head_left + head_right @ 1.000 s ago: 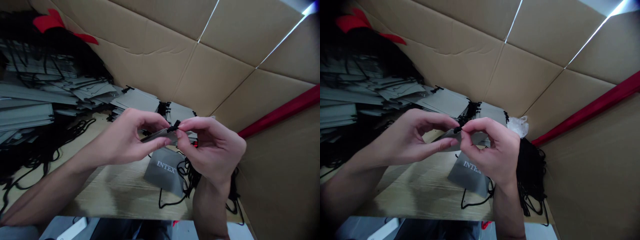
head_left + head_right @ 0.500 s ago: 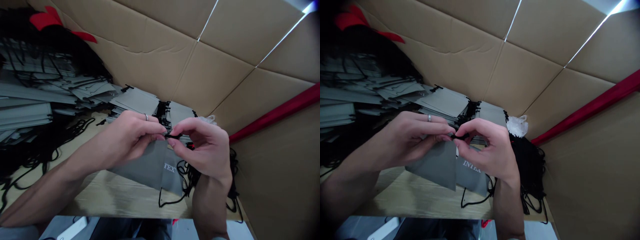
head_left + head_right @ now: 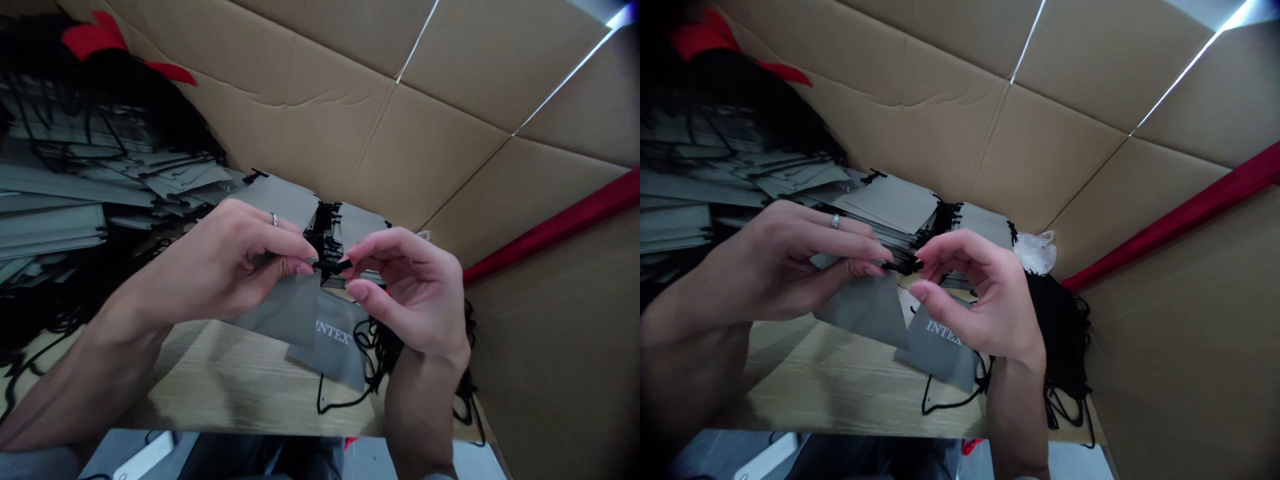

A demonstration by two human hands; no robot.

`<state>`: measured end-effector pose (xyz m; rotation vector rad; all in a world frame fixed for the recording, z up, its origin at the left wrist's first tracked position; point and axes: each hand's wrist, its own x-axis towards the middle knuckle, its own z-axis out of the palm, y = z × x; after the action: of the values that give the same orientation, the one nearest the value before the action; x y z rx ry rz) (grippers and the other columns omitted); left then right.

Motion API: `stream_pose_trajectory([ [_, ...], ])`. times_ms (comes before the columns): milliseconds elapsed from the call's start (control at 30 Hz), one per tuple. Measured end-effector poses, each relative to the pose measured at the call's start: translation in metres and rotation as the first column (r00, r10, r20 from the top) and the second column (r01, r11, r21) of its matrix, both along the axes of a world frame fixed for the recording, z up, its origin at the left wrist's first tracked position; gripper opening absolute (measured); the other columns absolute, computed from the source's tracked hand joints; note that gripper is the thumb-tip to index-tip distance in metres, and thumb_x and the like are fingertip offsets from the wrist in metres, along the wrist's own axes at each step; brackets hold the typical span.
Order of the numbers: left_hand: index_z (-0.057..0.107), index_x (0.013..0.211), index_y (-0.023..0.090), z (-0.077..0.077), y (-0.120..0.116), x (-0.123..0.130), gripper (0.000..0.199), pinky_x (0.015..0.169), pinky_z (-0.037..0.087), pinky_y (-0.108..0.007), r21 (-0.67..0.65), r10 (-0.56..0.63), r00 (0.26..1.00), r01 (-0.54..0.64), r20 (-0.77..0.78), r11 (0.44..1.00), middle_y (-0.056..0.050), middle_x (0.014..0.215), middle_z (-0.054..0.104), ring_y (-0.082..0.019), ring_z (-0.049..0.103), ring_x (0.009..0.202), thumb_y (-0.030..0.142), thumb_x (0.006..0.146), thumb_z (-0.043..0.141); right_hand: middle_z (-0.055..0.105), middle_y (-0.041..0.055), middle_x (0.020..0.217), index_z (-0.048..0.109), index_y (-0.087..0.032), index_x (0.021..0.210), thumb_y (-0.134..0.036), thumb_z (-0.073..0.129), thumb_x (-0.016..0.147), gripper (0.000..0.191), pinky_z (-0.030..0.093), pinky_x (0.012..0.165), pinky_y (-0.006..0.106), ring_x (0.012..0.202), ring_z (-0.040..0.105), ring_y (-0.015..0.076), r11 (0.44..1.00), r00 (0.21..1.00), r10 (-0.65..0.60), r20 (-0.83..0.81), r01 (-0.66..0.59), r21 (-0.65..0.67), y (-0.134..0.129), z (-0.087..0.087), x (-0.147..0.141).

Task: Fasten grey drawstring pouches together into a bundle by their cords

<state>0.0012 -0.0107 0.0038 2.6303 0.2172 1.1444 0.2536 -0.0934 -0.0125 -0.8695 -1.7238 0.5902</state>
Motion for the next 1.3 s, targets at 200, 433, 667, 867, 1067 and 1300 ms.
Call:
stream_pose_trajectory([
  [200,0.083,0.095,0.018,0.0006,-0.0015,0.0007,0.025,0.055,0.046,-0.022,0.03,0.014,1.0,-0.014,-0.006,0.999,0.002,0.077,0.078,-0.007,0.061,0.058,0.005,0.1,0.063,0.083,0.001,0.097,0.084,-0.028,0.104,-0.016,0.087,0.098,0.014,0.071,0.077,0.029,0.087,0.079,0.0167,0.999,0.999,-0.037,0.005,0.037,0.0,-0.0004,0.0023,-0.0012],
  [433,0.082,0.09,0.019,0.0008,-0.003,-0.0011,0.027,0.054,0.043,-0.024,0.007,0.02,0.999,-0.02,-0.034,1.0,0.002,0.072,0.075,-0.009,0.057,0.056,0.003,0.099,0.062,0.083,-0.0004,0.093,0.083,-0.028,0.1,-0.009,0.085,0.094,0.02,0.069,0.072,0.028,0.083,0.077,0.0156,0.996,0.996,-0.091,-0.011,0.091,0.019,0.0,0.0012,-0.0031],
  [667,0.076,0.081,0.021,0.0025,-0.0022,-0.0033,0.03,0.056,0.041,-0.025,-0.004,0.004,0.995,-0.005,-0.095,1.0,0.003,0.07,0.073,-0.01,0.057,0.056,0.005,0.101,0.06,0.082,0.0003,0.089,0.081,-0.025,0.096,-0.01,0.083,0.094,0.016,0.068,0.068,0.028,0.077,0.076,0.0154,0.994,0.994,-0.108,-0.018,0.108,0.03,-0.0005,0.0022,-0.0054],
  [867,0.078,0.087,0.022,0.0022,-0.0021,-0.0041,0.029,0.059,0.044,-0.023,-0.019,0.009,0.996,-0.01,-0.086,1.0,0.003,0.073,0.075,-0.01,0.062,0.06,0.003,0.099,0.059,0.084,0.0033,0.104,0.083,-0.024,0.116,-0.021,0.091,0.096,0.022,0.07,0.083,0.029,0.092,0.08,0.0173,0.999,0.997,-0.013,0.077,0.016,-0.031,0.0014,0.0028,0.0],
  [1067,0.078,0.086,0.022,0.003,-0.0022,-0.0045,0.029,0.058,0.044,-0.025,-0.007,0.017,0.996,-0.018,-0.085,1.0,0.003,0.076,0.077,-0.01,0.062,0.06,0.004,0.1,0.059,0.081,-0.0006,0.087,0.083,-0.022,0.098,-0.024,0.093,0.096,0.01,0.062,0.066,0.024,0.073,0.074,0.0135,0.997,0.989,-0.046,0.14,0.054,-0.055,0.0031,0.0018,0.0017],
  [1300,0.08,0.088,0.023,0.0015,0.0006,-0.0071,0.027,0.056,0.046,-0.025,-0.007,0.0,0.998,0.0,-0.068,1.0,0.002,0.077,0.079,-0.011,0.066,0.059,0.005,0.099,0.062,0.077,-0.0024,0.079,0.081,-0.022,0.093,-0.024,0.095,0.093,0.015,0.059,0.059,0.023,0.065,0.067,0.0116,0.995,0.997,-0.063,0.053,0.067,-0.073,-0.001,0.0053,-0.0023],
])
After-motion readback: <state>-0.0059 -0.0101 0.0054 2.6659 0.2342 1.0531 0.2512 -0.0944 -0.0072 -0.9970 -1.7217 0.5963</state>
